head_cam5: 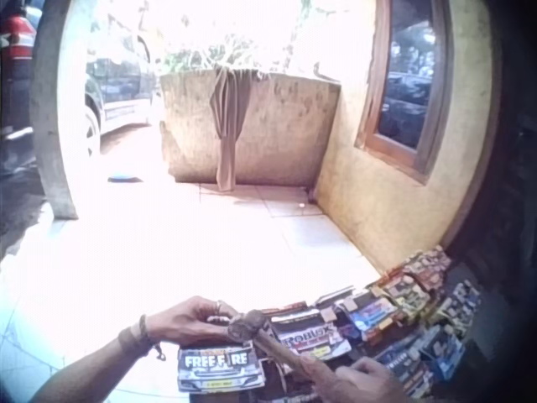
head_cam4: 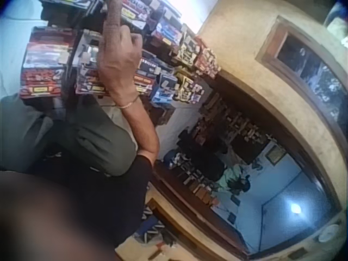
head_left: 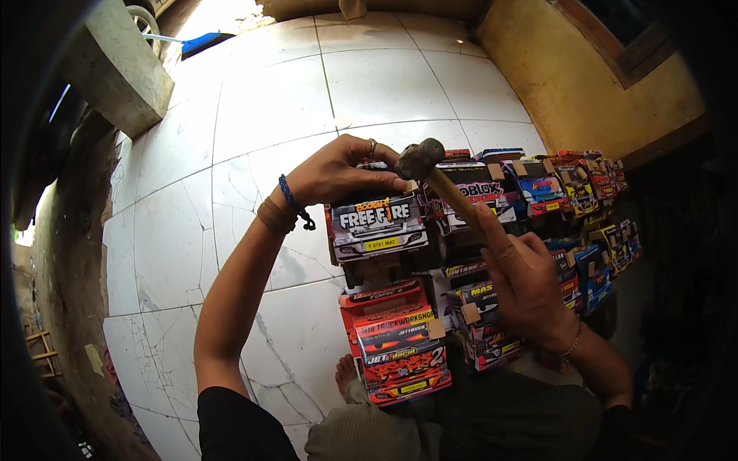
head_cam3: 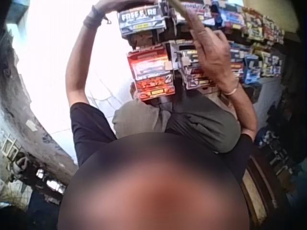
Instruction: The person assembles small wooden toy trucks by hammering small wooden blocks onto their sides. They repeatedly pick up blocks from a nearby box, position them on the trucks, and secure them with a hammer.
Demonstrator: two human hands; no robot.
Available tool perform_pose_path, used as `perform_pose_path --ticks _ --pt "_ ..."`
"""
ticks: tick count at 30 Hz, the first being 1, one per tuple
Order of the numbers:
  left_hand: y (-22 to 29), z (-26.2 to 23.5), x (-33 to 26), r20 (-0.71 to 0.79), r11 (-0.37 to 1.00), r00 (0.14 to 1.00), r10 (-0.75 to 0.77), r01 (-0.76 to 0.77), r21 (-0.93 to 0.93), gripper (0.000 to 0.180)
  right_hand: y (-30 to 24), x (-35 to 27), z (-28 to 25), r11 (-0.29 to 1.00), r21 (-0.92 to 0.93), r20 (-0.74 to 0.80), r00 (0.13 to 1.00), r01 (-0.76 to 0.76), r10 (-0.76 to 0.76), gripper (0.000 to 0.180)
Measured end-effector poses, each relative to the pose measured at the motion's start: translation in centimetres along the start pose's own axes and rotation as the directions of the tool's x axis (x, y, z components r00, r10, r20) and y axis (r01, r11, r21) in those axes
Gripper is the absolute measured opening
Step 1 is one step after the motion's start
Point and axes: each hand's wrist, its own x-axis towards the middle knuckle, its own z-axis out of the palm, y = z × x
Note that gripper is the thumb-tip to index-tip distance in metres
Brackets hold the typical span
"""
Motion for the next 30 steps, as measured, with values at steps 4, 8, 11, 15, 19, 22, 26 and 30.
perform_pose_path --ticks 4,8,11,15,19,22,26,30 --pt "0.1 0.0 0.1 0.015 0.999 1.0 -0.01 0.01 -0.035 0.031 0.0 0.2 -0.3 0.998 -0.059 0.125 0.992 0.018 -0.01 0.074" --pt "0.8 0.2 0.0 -0.004 0.996 0.997 -0.075 0.075 0.044 0.032 0.1 0.3 -0.5 0.998 -0.061 0.037 0.999 0.02 -0.018 0.074" --pt "1.2 0.2 -0.3 0.013 0.984 0.985 -0.173 0.172 0.039 0.032 0.4 0.4 -0.6 1.0 0.012 -0.015 1.0 -0.005 0.005 0.074" --pt "0.9 0.4 0.2 -0.016 0.999 1.0 0.0 -0.001 -0.034 0.032 0.7 0.5 -0.7 0.997 -0.072 0.157 0.987 0.026 -0.015 0.073" --pt "1.1 0.4 -0.2 -0.016 0.99 0.991 -0.133 0.134 0.032 0.033 0.6 0.6 -0.9 0.999 0.036 0.06 0.998 -0.035 0.032 0.073" --pt "1.3 0.5 -0.1 -0.015 0.996 0.996 -0.089 0.089 0.022 0.034 0.4 0.6 -1.1 0.999 -0.047 0.198 0.98 0.011 -0.002 0.072" --pt "1.1 0.2 -0.1 0.0 0.997 0.997 -0.077 0.077 0.031 0.033 0.3 0.8 -1.3 1.0 -0.012 0.112 0.994 0.01 -0.008 0.071" --pt "0.3 0.2 0.1 -0.01 1.0 1.0 -0.002 0.002 0.021 0.034 0.5 0.9 -1.4 0.999 -0.034 0.173 0.985 0.002 0.004 0.069"
